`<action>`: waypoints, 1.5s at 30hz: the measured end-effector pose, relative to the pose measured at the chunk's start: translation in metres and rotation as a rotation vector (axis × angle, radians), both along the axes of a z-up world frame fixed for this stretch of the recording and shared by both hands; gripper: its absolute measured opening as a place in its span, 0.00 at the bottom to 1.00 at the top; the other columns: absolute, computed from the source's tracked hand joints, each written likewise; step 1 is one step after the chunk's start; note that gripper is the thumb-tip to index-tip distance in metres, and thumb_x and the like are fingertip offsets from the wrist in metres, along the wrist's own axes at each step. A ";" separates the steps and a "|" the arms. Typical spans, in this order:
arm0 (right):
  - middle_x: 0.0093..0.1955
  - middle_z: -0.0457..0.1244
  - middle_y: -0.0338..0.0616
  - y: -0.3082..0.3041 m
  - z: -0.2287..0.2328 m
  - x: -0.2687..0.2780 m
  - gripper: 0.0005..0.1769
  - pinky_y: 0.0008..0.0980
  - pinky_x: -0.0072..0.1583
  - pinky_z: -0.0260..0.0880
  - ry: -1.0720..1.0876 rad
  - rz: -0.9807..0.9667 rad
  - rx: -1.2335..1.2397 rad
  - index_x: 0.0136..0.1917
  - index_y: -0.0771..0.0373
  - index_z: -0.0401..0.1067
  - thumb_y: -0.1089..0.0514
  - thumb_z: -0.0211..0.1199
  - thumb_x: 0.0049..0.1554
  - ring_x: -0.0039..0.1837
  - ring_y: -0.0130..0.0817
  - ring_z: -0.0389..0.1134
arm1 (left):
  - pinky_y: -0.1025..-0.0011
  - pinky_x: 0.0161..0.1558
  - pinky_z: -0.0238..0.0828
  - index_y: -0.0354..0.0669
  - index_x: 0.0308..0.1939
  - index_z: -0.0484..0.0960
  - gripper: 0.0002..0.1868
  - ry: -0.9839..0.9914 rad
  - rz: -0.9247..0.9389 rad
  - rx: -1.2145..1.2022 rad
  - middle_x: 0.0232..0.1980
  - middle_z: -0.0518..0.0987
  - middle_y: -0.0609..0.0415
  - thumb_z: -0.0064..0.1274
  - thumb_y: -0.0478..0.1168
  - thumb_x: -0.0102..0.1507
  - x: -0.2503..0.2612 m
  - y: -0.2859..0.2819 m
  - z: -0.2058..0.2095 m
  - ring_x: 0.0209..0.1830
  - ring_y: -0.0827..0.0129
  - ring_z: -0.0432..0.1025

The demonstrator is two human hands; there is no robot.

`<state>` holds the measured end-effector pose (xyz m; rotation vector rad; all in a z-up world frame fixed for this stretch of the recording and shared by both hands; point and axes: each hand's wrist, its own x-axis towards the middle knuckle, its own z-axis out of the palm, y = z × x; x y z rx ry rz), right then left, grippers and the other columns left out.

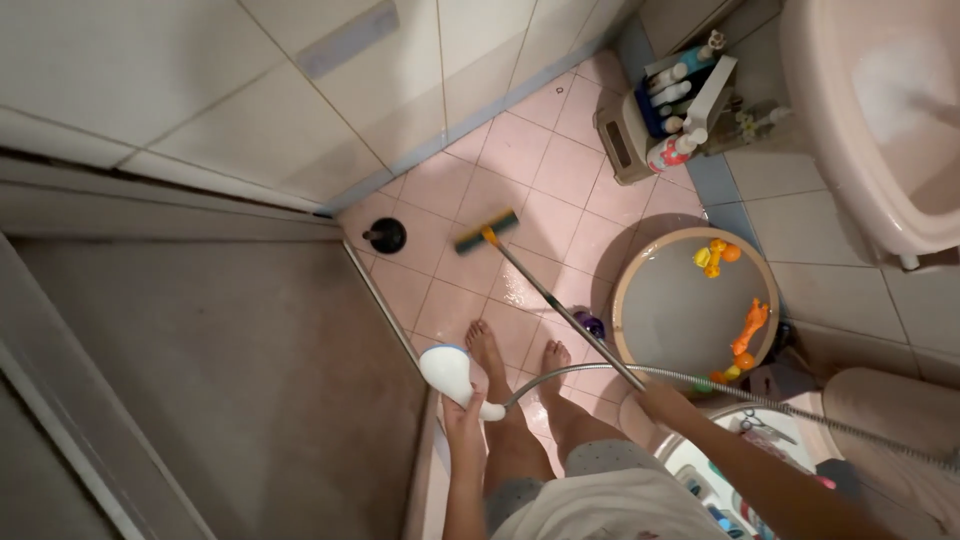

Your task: Scrubbing a bathroom floor with bleach and a brush, then rinsing it with a handheld shower head.

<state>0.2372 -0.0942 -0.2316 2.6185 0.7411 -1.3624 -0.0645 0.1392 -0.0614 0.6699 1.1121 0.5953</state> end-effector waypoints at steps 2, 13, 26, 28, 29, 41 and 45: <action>0.53 0.70 0.59 0.002 0.016 0.001 0.21 0.53 0.57 0.71 -0.003 0.046 0.000 0.54 0.62 0.75 0.44 0.53 0.62 0.55 0.58 0.72 | 0.71 0.55 0.68 0.36 0.61 0.72 0.22 0.014 -0.014 -0.062 0.50 0.76 0.53 0.56 0.34 0.63 -0.006 0.009 -0.006 0.49 0.70 0.72; 0.54 0.69 0.59 -0.050 -0.056 -0.015 0.28 0.55 0.56 0.71 -0.027 -0.146 -0.047 0.58 0.61 0.74 0.37 0.51 0.64 0.56 0.58 0.72 | 0.66 0.53 0.67 0.36 0.64 0.71 0.25 0.090 0.019 -0.175 0.50 0.76 0.53 0.52 0.31 0.62 -0.022 0.025 -0.041 0.47 0.66 0.72; 0.29 0.62 0.58 0.059 0.029 0.077 0.38 0.51 0.38 0.69 0.178 -0.372 -0.124 0.44 0.69 0.70 0.31 0.42 0.66 0.31 0.51 0.67 | 0.64 0.50 0.67 0.36 0.59 0.71 0.19 0.143 0.064 -0.330 0.43 0.75 0.52 0.50 0.32 0.64 -0.050 0.026 -0.071 0.43 0.64 0.71; 0.28 0.58 0.56 0.042 0.014 0.059 0.41 0.52 0.34 0.67 0.217 -0.525 -0.133 0.43 0.75 0.68 0.31 0.45 0.68 0.28 0.50 0.63 | 0.66 0.51 0.67 0.39 0.60 0.73 0.19 0.183 0.052 -0.342 0.44 0.75 0.54 0.50 0.33 0.64 -0.053 0.032 -0.062 0.44 0.67 0.71; 0.33 0.63 0.54 0.011 -0.011 0.039 0.37 0.49 0.39 0.69 0.184 -0.413 -0.130 0.44 0.70 0.72 0.32 0.45 0.66 0.33 0.47 0.66 | 0.67 0.50 0.66 0.35 0.58 0.73 0.18 0.204 0.040 -0.324 0.43 0.75 0.52 0.50 0.33 0.64 -0.059 0.032 -0.065 0.45 0.66 0.71; 0.48 0.72 0.60 -0.110 0.133 -0.048 0.24 0.49 0.57 0.72 -0.002 -0.286 -0.013 0.54 0.61 0.77 0.40 0.57 0.60 0.53 0.56 0.73 | 0.67 0.49 0.65 0.36 0.60 0.72 0.20 0.194 0.032 -0.274 0.42 0.73 0.53 0.51 0.31 0.63 -0.042 0.016 -0.051 0.42 0.67 0.69; 0.48 0.71 0.61 -0.070 0.133 -0.011 0.23 0.51 0.58 0.72 -0.117 -0.220 0.020 0.49 0.63 0.78 0.42 0.56 0.62 0.54 0.58 0.73 | 0.67 0.48 0.66 0.33 0.58 0.72 0.19 0.149 0.034 -0.272 0.43 0.74 0.50 0.52 0.32 0.63 -0.044 0.001 -0.061 0.42 0.67 0.70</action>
